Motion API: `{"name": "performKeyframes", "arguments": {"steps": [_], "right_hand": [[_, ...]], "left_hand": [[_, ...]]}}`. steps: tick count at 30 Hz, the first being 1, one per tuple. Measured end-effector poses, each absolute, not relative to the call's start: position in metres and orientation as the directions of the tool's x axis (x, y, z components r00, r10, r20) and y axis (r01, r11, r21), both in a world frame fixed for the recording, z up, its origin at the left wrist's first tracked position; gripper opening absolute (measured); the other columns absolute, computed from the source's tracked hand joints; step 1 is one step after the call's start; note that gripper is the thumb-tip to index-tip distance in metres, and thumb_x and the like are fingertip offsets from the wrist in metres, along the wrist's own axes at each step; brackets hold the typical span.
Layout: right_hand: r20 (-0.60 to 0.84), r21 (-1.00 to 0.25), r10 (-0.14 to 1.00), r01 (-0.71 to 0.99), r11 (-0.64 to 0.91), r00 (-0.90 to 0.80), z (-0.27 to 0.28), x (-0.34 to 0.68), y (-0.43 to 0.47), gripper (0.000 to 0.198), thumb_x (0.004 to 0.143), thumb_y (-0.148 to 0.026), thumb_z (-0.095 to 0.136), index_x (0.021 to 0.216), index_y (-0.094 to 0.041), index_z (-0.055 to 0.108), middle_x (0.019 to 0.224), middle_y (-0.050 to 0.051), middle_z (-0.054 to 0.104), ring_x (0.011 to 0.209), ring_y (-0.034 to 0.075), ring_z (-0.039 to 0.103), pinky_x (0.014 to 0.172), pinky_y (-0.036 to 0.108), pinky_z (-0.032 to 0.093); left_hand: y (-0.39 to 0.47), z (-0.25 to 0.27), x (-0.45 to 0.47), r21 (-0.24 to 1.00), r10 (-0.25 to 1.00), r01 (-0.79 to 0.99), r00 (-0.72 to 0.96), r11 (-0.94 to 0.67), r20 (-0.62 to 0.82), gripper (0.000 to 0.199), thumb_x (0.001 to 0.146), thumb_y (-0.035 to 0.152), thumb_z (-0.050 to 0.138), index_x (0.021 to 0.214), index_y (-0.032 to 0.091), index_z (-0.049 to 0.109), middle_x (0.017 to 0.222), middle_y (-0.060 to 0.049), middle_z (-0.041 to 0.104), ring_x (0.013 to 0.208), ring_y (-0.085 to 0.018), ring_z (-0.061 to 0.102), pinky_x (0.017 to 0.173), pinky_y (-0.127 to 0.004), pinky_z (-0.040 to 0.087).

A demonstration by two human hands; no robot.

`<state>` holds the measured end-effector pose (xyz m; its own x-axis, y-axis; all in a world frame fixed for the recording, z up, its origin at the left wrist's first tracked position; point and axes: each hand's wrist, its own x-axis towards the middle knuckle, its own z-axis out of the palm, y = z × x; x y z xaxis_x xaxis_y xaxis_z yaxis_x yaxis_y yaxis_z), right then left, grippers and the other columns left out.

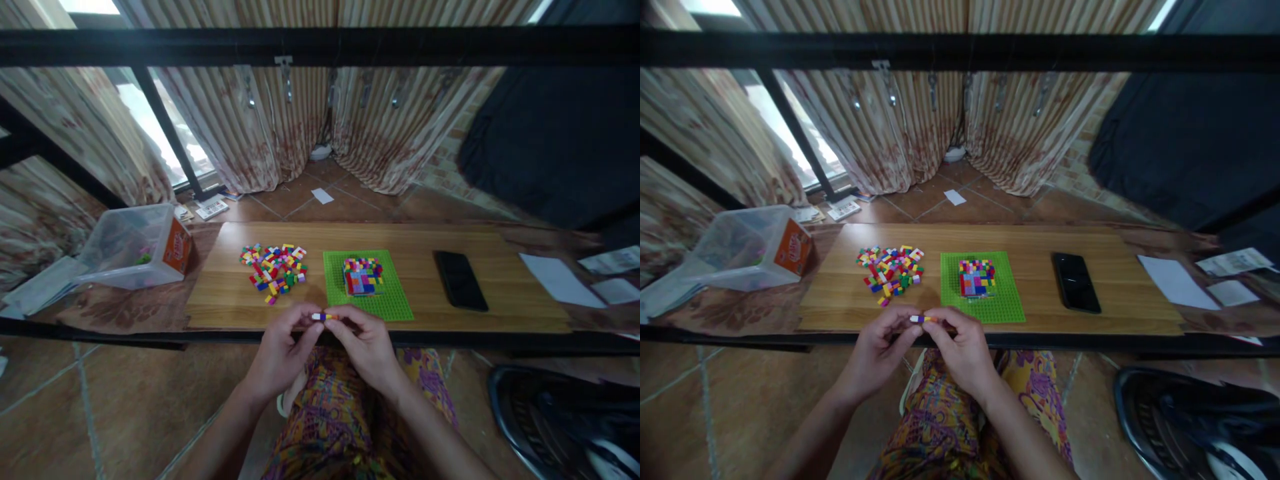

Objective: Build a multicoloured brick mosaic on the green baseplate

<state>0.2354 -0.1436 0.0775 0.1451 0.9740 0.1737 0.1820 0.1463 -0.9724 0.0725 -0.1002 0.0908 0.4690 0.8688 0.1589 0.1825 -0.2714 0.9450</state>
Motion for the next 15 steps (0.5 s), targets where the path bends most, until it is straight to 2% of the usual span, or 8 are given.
{"name": "performKeyframes", "arguments": {"steps": [3, 10, 15], "right_hand": [[0.121, -0.987, 0.979, 0.129, 0.100, 0.165, 0.077, 0.235, -0.148, 0.018, 0.090, -0.036, 0.065, 0.099, -0.024, 0.073, 0.087, 0.001, 0.073, 0.081, 0.017, 0.067, 0.074, 0.028, 0.052], [0.159, -0.955, 0.982, 0.267, 0.127, 0.103, 0.088, 0.240, -0.153, 0.017, 0.093, -0.034, 0.059, 0.088, -0.022, 0.069, 0.083, 0.000, 0.070, 0.078, 0.015, 0.063, 0.073, 0.025, 0.048], [0.138, -0.982, 0.984, 0.144, 0.121, 0.114, 0.086, 0.240, -0.155, 0.018, 0.091, -0.036, 0.061, 0.085, -0.021, 0.068, 0.076, 0.000, 0.067, 0.072, 0.014, 0.061, 0.068, 0.025, 0.049]], "left_hand": [[-0.103, 0.089, 0.077, 0.978, 0.874, 0.116, 0.475, -0.174, 0.099, 0.014, 0.091, 0.031, 0.056, 0.096, 0.019, 0.062, 0.080, -0.003, 0.066, 0.073, -0.014, 0.062, 0.068, -0.025, 0.052], [-0.104, 0.099, 0.080, 0.972, 0.856, 0.159, 0.512, -0.176, 0.071, 0.015, 0.092, 0.032, 0.053, 0.088, 0.019, 0.060, 0.069, 0.002, 0.056, 0.063, -0.011, 0.055, 0.060, -0.022, 0.046], [-0.104, 0.100, 0.083, 0.986, 0.857, 0.114, 0.512, -0.123, 0.048, 0.022, 0.091, 0.039, 0.053, 0.084, 0.019, 0.059, 0.064, 0.002, 0.053, 0.059, -0.011, 0.051, 0.057, -0.022, 0.044]]}}
